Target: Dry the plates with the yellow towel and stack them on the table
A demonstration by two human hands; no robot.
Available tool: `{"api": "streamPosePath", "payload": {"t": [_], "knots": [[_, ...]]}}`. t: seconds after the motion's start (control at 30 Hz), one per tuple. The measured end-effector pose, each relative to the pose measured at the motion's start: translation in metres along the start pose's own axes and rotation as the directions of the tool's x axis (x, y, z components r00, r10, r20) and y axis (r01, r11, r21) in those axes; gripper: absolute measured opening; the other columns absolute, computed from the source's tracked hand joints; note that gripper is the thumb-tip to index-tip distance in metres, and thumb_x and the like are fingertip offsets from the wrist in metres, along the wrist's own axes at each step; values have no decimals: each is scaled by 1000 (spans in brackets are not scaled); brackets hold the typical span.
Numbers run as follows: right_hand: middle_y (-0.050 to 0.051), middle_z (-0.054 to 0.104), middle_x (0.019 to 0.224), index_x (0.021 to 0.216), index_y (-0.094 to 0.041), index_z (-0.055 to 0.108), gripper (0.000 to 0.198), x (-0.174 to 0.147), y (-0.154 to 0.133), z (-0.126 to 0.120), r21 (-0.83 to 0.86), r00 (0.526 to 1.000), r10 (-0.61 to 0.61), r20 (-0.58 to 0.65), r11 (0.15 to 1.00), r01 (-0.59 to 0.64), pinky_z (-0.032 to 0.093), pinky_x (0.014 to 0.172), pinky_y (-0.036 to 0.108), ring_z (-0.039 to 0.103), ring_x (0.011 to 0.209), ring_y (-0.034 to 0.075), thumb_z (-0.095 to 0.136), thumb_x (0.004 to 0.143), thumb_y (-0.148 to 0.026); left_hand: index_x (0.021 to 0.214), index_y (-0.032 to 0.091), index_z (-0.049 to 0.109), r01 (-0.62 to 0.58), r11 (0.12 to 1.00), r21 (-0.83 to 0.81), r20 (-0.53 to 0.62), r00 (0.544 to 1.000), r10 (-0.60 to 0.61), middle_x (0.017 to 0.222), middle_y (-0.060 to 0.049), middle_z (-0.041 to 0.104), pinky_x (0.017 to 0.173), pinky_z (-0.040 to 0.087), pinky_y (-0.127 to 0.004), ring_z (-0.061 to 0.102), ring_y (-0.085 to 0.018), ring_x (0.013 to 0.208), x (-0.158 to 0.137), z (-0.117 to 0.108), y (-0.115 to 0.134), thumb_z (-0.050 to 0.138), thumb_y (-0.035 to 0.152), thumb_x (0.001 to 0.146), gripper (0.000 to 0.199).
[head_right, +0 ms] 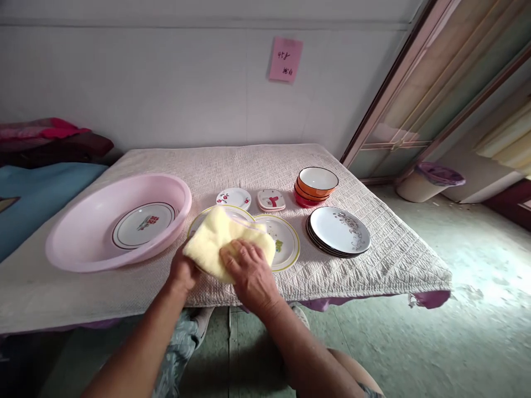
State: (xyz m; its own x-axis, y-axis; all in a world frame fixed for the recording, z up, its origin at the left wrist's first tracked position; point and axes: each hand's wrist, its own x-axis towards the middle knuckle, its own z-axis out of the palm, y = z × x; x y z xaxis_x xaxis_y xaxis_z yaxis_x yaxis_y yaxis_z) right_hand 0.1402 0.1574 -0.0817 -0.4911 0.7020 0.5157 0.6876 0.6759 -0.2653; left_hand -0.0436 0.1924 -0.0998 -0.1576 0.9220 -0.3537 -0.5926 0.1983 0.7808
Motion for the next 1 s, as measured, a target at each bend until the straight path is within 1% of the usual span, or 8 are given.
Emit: {"api": "streamPosePath", "payload": {"t": [0.17, 0.27, 0.33, 0.47, 0.6, 0.73, 0.87, 1.0], "knots": [[15, 53, 135, 134, -19, 51, 52, -6, 25, 20, -38, 997, 75, -25, 996, -75, 34, 106, 53, 42, 130, 31, 54, 82, -13, 87, 17, 67, -69, 997, -26, -65, 996, 68, 83, -3, 72, 84, 52, -29, 67, -23, 98, -13, 18, 10, 69, 40, 72, 28], [15, 54, 134, 132, -18, 53, 47, -2, 5, 33, 12, 993, 88, -76, 996, -88, 39, 102, 50, 46, 126, 30, 53, 85, -16, 80, 19, 65, -111, 985, -133, -24, 994, 109, 77, -3, 71, 86, 52, -31, 66, -24, 101, -29, 38, 3, 61, 41, 74, 23], [15, 56, 132, 127, -18, 56, 39, 4, -15, 36, 41, 988, 107, -112, 994, -103, 41, 99, 48, 49, 123, 30, 53, 88, -19, 77, 18, 65, -71, 977, -200, 14, 997, 76, 76, -4, 70, 88, 52, -32, 66, -24, 101, -35, 46, -7, 58, 44, 74, 27], [14, 60, 125, 123, -18, 58, 34, 16, -31, 26, 42, 984, 68, -163, 997, -62, 45, 94, 45, 52, 118, 28, 49, 91, -20, 87, 16, 68, 24, 964, -264, 71, 997, -5, 86, -6, 72, 91, 52, -33, 65, -25, 105, -26, 37, -19, 54, 47, 78, 36], [15, 59, 124, 125, -18, 58, 40, 15, -3, 14, -31, 987, 7, -158, 999, -12, 43, 97, 48, 50, 120, 28, 45, 88, -13, 104, 18, 68, -44, 974, -224, 32, 998, 53, 102, -6, 73, 94, 51, -34, 63, -24, 111, -12, 23, -1, 56, 43, 82, 36], [14, 59, 127, 128, -17, 56, 44, 4, 17, 22, -56, 987, 38, -155, 997, -48, 42, 99, 48, 49, 123, 30, 50, 85, -12, 108, 17, 69, -100, 978, -183, -13, 995, 99, 102, -8, 74, 96, 50, -36, 62, -27, 113, -27, 33, 17, 61, 40, 79, 37], [13, 59, 127, 128, -19, 56, 40, 2, -7, 37, 17, 977, 102, -188, 995, -100, 44, 97, 46, 53, 116, 28, 51, 88, -17, 105, 15, 70, -100, 962, -256, 49, 992, 116, 102, -9, 73, 99, 48, -36, 61, -28, 115, -47, 50, 0, 64, 47, 76, 43], [12, 62, 123, 119, -19, 60, 31, 11, -32, 29, 35, 974, 66, -218, 998, -60, 46, 92, 43, 55, 110, 26, 48, 92, -19, 103, 12, 70, 56, 950, -308, 130, 991, -16, 102, -11, 72, 99, 48, -36, 62, -28, 113, -38, 41, -25, 62, 52, 77, 47]]}}
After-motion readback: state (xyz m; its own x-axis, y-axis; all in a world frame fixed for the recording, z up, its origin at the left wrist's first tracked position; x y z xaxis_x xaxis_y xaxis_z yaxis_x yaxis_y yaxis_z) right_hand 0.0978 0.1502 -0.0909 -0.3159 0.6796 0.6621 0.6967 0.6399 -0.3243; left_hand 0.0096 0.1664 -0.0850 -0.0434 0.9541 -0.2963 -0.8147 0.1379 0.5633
